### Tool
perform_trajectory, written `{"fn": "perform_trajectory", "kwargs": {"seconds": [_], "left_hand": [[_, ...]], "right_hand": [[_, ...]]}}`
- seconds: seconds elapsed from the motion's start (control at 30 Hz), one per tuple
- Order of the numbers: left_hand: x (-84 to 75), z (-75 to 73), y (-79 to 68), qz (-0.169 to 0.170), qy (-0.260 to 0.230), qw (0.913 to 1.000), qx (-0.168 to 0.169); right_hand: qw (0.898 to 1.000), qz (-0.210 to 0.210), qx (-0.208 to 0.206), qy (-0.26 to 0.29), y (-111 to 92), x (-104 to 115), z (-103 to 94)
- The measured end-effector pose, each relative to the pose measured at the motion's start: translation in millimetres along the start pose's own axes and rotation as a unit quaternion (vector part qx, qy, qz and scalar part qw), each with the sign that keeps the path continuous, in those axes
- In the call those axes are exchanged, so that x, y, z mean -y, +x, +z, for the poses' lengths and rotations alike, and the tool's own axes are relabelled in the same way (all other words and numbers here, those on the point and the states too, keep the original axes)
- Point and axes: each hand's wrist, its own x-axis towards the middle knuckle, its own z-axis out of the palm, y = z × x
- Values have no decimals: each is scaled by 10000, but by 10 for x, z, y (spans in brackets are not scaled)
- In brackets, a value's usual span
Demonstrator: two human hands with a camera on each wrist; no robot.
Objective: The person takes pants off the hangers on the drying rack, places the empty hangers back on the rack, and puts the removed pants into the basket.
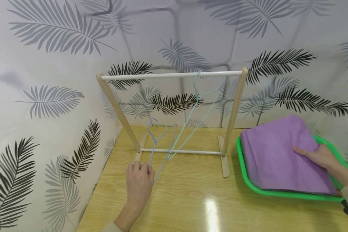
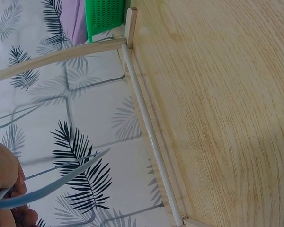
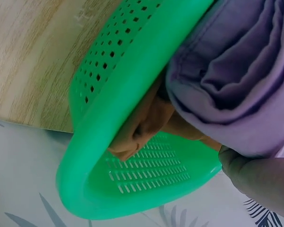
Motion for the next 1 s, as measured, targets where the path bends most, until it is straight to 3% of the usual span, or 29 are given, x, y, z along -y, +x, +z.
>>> {"fn": "perform_trajectory", "kwargs": {"seconds": [0.33,0.57,0.77,1.0], "left_hand": [[-1,6,9,25,3,10000,-35],[-1,6,-4,-5,21,10000,27],[-9,-4,-1,27,54,10000,49],[-20,2,4,70,79,9999,-23]], "right_hand": [[9997,32,-178,-149,-22,-50,-39],[9955,82,-346,-875,-15,-32,-57],[9899,-412,-693,-1169,-17,35,-137],[9827,-1148,-707,-1268,-87,356,-224]]}}
